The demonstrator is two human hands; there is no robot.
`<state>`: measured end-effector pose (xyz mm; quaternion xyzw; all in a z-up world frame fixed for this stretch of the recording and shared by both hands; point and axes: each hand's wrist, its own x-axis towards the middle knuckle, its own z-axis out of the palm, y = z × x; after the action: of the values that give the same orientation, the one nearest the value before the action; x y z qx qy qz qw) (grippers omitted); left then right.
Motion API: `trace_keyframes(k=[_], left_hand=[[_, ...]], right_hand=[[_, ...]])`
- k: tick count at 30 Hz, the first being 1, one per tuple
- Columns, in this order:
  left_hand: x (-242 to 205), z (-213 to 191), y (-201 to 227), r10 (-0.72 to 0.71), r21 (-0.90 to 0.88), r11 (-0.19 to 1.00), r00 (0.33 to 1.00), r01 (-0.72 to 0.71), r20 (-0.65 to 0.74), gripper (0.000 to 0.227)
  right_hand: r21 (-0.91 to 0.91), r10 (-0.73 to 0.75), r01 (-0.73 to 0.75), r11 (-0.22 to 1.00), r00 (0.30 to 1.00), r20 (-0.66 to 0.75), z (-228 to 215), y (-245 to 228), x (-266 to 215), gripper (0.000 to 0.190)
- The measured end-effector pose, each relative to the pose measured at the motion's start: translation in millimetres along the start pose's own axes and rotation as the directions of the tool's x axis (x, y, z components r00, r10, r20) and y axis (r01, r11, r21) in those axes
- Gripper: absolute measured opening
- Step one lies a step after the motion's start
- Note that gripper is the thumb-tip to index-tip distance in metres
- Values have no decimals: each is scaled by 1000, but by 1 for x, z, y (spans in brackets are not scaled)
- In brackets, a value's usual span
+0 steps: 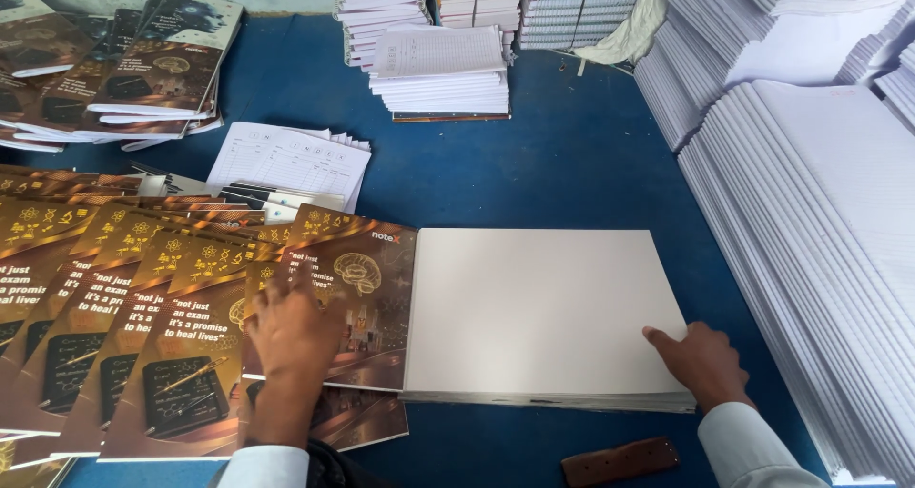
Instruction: The person inserts a printed cover sheet into a stack of blank pages, aligns the edges, and presses the spine with a wooden block to crease the binding. The person repeats this process for multiple notebooks.
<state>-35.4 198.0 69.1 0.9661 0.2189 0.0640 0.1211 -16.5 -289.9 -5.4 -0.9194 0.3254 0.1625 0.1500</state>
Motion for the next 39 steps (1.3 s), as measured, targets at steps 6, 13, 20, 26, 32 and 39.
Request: trace_keyframes(k=[6, 13, 20, 26, 32, 39], left_hand=[[10, 38, 10, 103, -298, 950, 995, -96, 8, 40], [15, 58, 18, 99, -448, 894, 984, -24, 147, 38], [13, 72, 47, 3, -546, 762, 842, 347, 539, 56], [7, 87, 59, 96, -711, 645, 893, 281, 440, 43], [2, 103, 68, 73, -594, 780, 913, 198, 401, 37], [-6, 129, 66, 179, -623, 781, 941, 42, 287, 34]], right_hand=[[376, 56, 2, 927, 988, -144, -33, -14, -44, 53], [650, 42, 23, 759, 996, -84, -50, -13, -49, 47], [654, 100, -97, 750, 994, 33, -54, -3, -32, 40], [617, 134, -92, 782, 991, -23, -56, -6, -34, 38], [669, -35, 60, 740, 998, -51, -74, -12, -51, 42], [678, -321, 305, 669, 941, -107, -83, -42, -84, 46]])
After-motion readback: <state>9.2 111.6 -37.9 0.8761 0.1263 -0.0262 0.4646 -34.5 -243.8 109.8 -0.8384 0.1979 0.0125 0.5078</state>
